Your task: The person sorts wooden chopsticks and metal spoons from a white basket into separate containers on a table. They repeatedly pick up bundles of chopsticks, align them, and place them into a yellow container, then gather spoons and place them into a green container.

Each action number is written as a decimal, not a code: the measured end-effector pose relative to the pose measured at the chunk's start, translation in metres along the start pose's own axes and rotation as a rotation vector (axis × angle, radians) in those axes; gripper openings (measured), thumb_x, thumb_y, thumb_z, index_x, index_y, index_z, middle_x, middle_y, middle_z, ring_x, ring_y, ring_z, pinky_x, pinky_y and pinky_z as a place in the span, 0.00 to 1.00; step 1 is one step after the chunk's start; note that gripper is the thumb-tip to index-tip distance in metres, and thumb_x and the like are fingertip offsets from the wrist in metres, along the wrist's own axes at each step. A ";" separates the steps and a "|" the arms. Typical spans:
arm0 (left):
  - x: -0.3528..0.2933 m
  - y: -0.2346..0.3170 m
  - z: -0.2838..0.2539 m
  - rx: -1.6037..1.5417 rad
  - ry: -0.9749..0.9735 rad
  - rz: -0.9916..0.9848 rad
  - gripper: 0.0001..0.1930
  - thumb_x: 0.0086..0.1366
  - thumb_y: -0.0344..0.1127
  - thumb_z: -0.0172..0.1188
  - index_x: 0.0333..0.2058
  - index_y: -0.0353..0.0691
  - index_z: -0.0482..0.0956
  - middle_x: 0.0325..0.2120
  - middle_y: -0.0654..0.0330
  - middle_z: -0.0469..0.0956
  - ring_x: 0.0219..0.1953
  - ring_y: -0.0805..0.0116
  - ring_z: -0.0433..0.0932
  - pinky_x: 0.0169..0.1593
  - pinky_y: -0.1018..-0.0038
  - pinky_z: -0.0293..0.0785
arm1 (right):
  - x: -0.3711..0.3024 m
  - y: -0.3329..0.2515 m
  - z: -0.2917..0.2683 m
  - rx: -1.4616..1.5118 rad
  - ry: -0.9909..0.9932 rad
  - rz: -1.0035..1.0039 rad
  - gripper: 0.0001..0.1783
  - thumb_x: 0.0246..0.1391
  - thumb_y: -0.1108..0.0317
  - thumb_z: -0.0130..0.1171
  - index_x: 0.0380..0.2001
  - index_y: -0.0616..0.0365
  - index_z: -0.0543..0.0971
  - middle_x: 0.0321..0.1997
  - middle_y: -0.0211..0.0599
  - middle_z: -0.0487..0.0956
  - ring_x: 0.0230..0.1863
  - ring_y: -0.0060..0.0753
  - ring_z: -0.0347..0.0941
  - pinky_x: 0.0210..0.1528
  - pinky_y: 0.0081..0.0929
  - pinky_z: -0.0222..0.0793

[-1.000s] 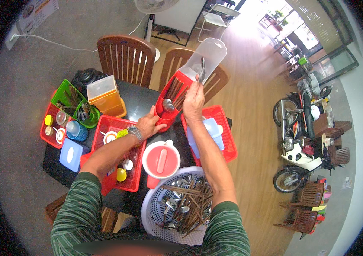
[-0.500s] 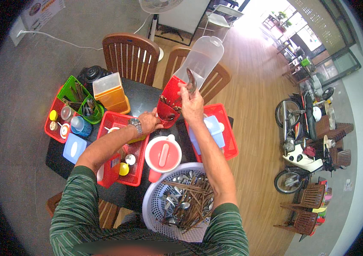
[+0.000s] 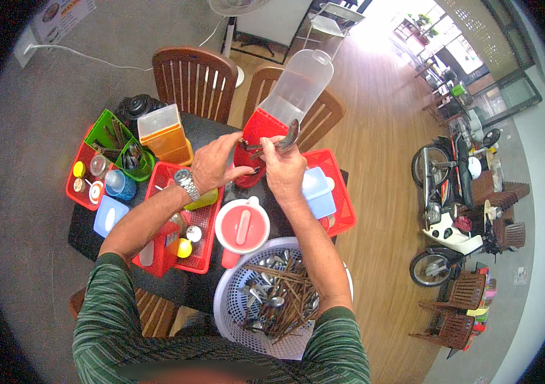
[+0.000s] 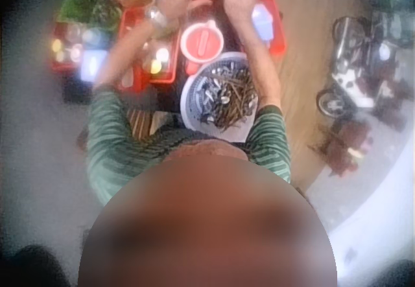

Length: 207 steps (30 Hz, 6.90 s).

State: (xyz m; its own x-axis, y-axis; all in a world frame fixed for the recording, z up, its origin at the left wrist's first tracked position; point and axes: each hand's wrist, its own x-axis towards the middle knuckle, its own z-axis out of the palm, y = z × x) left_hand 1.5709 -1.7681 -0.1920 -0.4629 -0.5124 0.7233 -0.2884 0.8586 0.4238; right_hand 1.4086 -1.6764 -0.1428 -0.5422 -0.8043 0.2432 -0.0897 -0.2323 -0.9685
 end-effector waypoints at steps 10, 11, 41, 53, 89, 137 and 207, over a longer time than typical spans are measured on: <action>-0.017 -0.003 0.016 -0.268 -0.293 -0.084 0.13 0.73 0.41 0.57 0.51 0.42 0.74 0.33 0.47 0.81 0.37 0.45 0.82 0.38 0.54 0.78 | -0.015 -0.010 0.015 0.034 -0.068 0.077 0.16 0.61 0.73 0.68 0.49 0.63 0.77 0.40 0.38 0.83 0.40 0.26 0.82 0.37 0.22 0.81; -0.017 -0.006 0.016 -0.314 -0.336 -0.110 0.13 0.73 0.41 0.56 0.50 0.42 0.74 0.34 0.46 0.81 0.38 0.44 0.81 0.39 0.54 0.77 | -0.015 -0.017 0.013 0.061 -0.060 -0.005 0.17 0.60 0.72 0.68 0.50 0.63 0.77 0.39 0.37 0.83 0.37 0.25 0.81 0.34 0.21 0.80; -0.036 0.077 -0.104 -0.502 0.111 -0.622 0.13 0.71 0.35 0.64 0.49 0.33 0.83 0.36 0.62 0.85 0.34 0.79 0.80 0.36 0.81 0.76 | -0.023 -0.034 -0.009 -0.896 -0.310 -0.097 0.17 0.60 0.55 0.64 0.37 0.61 0.86 0.33 0.55 0.84 0.36 0.52 0.83 0.41 0.41 0.77; -0.193 0.188 -0.024 -0.535 -0.534 -0.323 0.11 0.63 0.31 0.67 0.42 0.33 0.82 0.41 0.48 0.83 0.45 0.50 0.81 0.49 0.60 0.77 | -0.241 -0.054 -0.234 -1.205 -0.046 0.609 0.17 0.61 0.60 0.63 0.30 0.67 0.84 0.27 0.40 0.84 0.30 0.26 0.77 0.36 0.32 0.74; -0.318 0.249 0.064 -0.613 -0.512 -1.211 0.14 0.72 0.42 0.58 0.43 0.36 0.82 0.30 0.59 0.83 0.35 0.68 0.80 0.43 0.67 0.76 | -0.341 0.063 -0.174 -1.263 -0.023 0.786 0.47 0.38 0.45 0.76 0.55 0.66 0.71 0.47 0.57 0.83 0.56 0.57 0.75 0.62 0.52 0.61; -0.319 0.240 0.044 -0.342 -0.312 -0.885 0.24 0.68 0.40 0.60 0.57 0.32 0.76 0.50 0.43 0.80 0.55 0.49 0.78 0.61 0.62 0.71 | -0.333 0.009 -0.182 -0.163 0.034 0.247 0.22 0.46 0.77 0.68 0.47 0.61 0.77 0.40 0.30 0.83 0.41 0.24 0.80 0.48 0.26 0.74; -0.178 0.332 -0.064 -1.750 -0.998 -1.099 0.23 0.63 0.31 0.70 0.54 0.43 0.71 0.28 0.63 0.78 0.27 0.70 0.81 0.35 0.67 0.84 | -0.213 -0.124 -0.166 0.159 -0.086 0.093 0.47 0.60 0.58 0.67 0.73 0.66 0.57 0.70 0.55 0.67 0.69 0.41 0.66 0.67 0.36 0.65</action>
State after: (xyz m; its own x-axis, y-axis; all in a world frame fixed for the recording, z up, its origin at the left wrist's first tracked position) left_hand 1.6109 -1.3909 -0.1454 -0.9783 -0.0022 -0.2072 -0.1324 -0.7626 0.6332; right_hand 1.3968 -1.3859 -0.0835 -0.4682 -0.8684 0.1632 0.0946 -0.2329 -0.9679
